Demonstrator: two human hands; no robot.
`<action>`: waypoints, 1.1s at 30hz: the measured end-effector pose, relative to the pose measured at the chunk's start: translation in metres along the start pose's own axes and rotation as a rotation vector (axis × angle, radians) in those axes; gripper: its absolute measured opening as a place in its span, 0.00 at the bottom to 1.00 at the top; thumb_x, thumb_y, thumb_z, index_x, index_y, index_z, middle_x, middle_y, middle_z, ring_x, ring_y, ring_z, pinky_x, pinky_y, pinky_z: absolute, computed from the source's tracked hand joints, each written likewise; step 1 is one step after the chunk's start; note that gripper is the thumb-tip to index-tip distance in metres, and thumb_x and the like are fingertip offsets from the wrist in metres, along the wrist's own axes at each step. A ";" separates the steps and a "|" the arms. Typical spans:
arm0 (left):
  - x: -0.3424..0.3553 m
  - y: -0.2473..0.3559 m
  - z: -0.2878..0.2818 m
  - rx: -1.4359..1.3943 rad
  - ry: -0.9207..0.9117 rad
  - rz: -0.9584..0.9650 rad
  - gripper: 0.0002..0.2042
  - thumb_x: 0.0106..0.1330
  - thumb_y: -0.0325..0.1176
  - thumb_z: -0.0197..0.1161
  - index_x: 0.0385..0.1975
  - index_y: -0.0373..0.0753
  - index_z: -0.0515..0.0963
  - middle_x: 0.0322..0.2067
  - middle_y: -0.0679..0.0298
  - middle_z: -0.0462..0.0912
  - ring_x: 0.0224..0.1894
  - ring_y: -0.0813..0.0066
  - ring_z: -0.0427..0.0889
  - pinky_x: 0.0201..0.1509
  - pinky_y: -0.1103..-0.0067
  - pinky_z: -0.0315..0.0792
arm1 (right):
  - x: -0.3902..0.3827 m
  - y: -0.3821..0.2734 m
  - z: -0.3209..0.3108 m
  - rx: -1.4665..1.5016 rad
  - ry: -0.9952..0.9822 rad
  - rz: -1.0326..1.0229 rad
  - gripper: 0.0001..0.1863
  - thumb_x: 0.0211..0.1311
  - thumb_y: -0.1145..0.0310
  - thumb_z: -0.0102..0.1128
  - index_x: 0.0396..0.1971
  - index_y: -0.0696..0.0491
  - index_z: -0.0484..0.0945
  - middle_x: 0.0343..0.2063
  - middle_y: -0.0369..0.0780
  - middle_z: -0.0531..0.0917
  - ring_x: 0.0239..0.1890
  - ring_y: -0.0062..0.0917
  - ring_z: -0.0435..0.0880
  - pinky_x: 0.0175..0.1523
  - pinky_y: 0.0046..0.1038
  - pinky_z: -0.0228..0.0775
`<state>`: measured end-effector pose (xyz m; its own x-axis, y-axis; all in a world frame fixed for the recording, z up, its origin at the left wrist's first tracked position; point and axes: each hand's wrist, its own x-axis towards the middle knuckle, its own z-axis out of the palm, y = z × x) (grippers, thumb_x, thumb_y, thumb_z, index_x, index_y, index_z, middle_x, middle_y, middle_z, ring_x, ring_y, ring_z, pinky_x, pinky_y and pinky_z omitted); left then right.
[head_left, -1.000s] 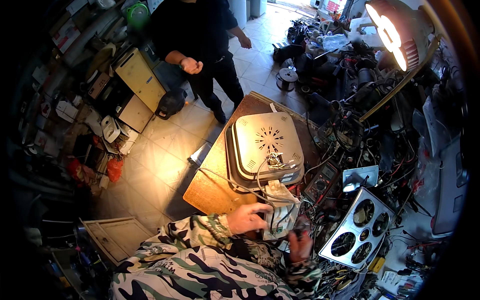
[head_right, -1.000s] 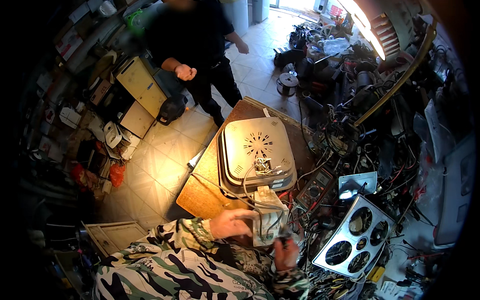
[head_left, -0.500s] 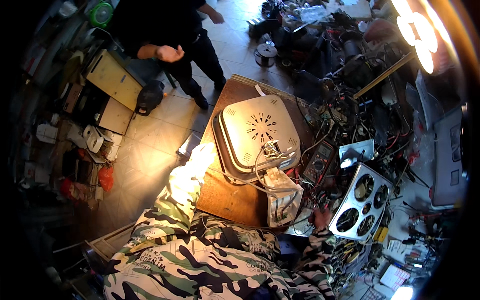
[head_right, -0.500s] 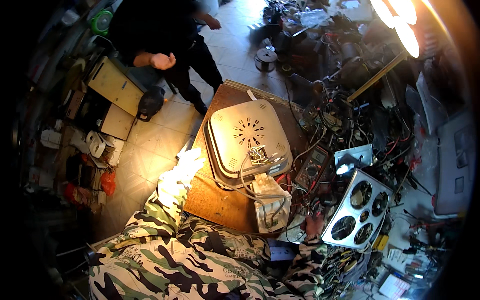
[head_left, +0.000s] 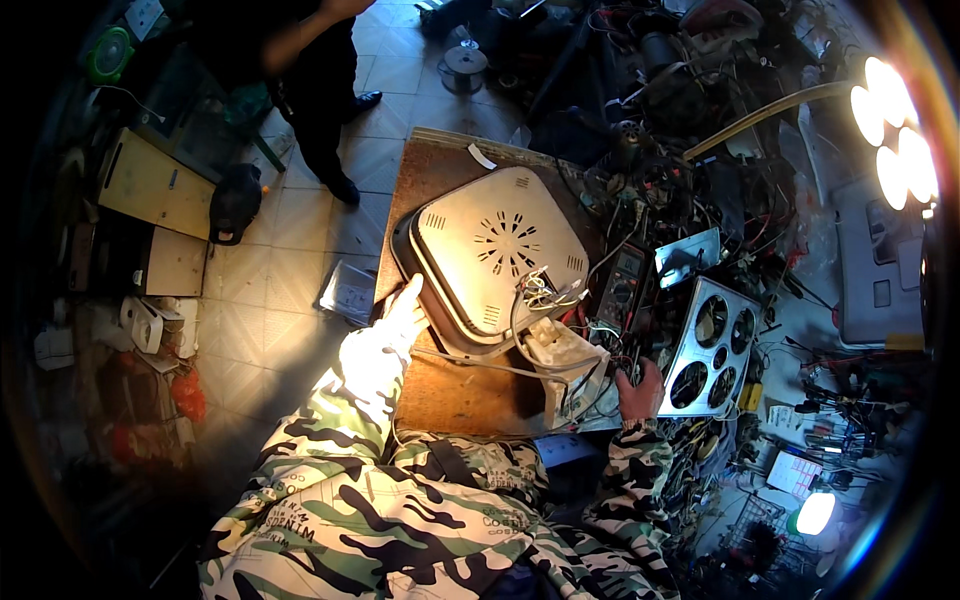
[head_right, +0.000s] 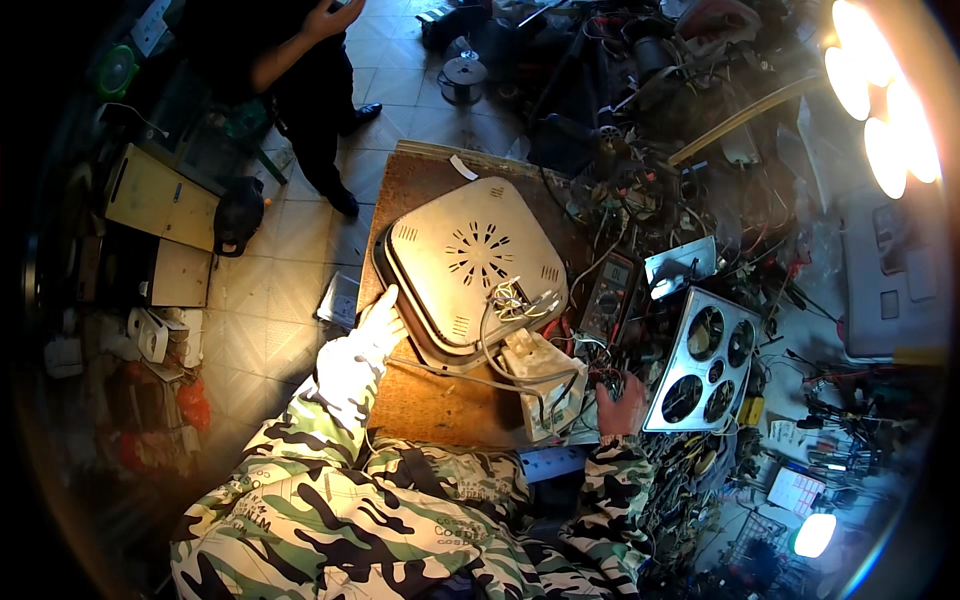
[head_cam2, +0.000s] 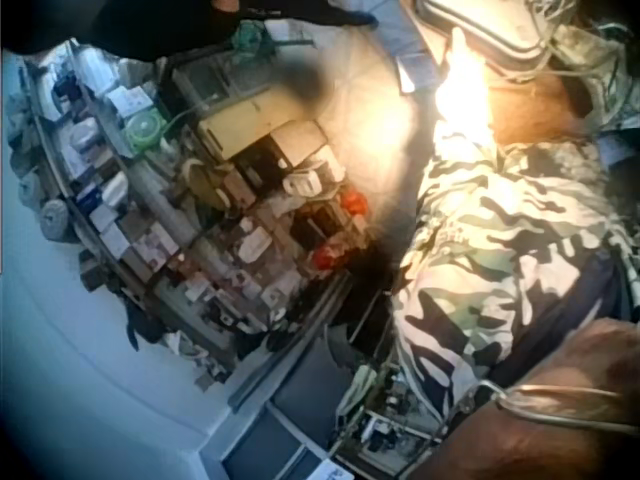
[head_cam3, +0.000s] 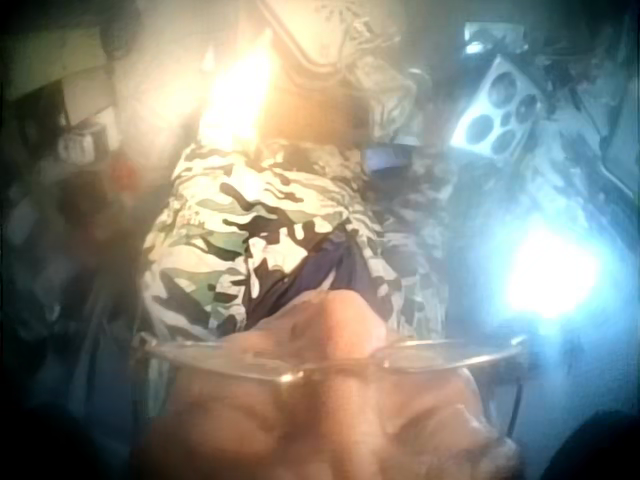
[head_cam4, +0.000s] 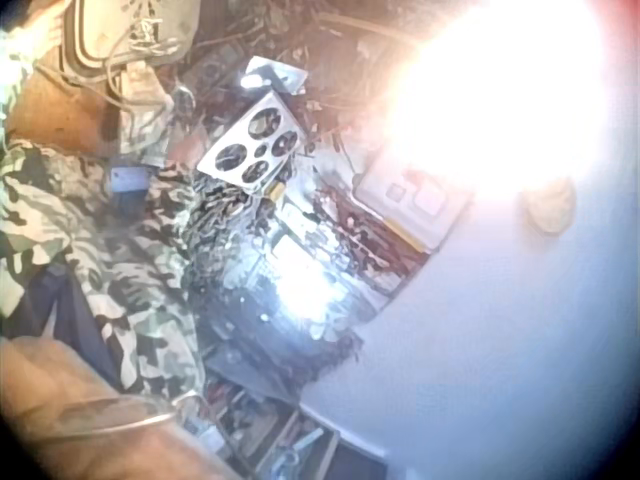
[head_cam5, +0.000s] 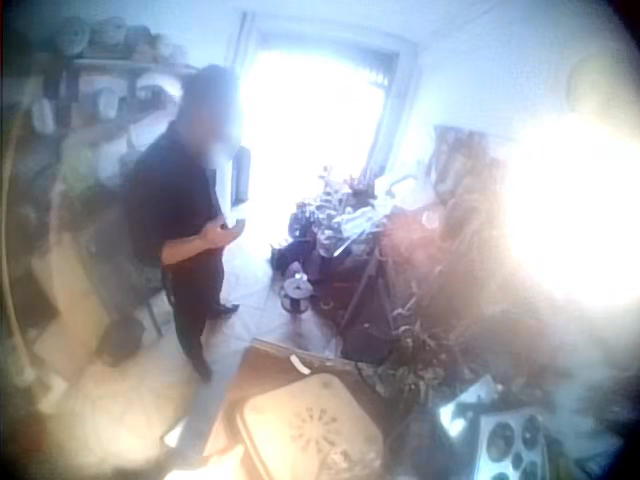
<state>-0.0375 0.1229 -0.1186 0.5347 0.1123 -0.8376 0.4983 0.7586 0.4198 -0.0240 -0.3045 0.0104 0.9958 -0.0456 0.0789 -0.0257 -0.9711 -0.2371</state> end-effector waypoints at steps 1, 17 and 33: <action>-0.001 0.002 -0.001 -0.022 -0.038 0.004 0.43 0.64 0.54 0.65 0.71 0.35 0.53 0.70 0.47 0.57 0.71 0.51 0.59 0.73 0.59 0.55 | 0.000 -0.007 -0.001 0.041 0.008 0.008 0.24 0.50 0.63 0.71 0.46 0.60 0.79 0.39 0.51 0.83 0.42 0.46 0.82 0.48 0.41 0.74; 0.010 0.007 0.005 -0.173 -0.029 0.006 0.35 0.65 0.51 0.66 0.67 0.38 0.63 0.66 0.56 0.67 0.68 0.59 0.66 0.71 0.61 0.57 | 0.051 -0.220 -0.031 0.119 -0.026 -0.718 0.32 0.53 0.66 0.70 0.56 0.63 0.71 0.57 0.52 0.73 0.62 0.51 0.68 0.66 0.51 0.59; 0.019 -0.004 -0.009 -0.328 -0.035 0.036 0.16 0.71 0.41 0.60 0.54 0.43 0.74 0.52 0.63 0.80 0.53 0.65 0.80 0.55 0.64 0.73 | 0.062 -0.238 0.019 -0.008 -0.248 -0.763 0.28 0.58 0.62 0.65 0.54 0.63 0.71 0.55 0.52 0.72 0.61 0.49 0.68 0.67 0.53 0.56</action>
<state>-0.0356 0.1279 -0.1392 0.5741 0.1246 -0.8093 0.2357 0.9214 0.3091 0.0455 -0.0722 0.0534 0.7297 0.6838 -0.0016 0.6701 -0.7155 -0.1975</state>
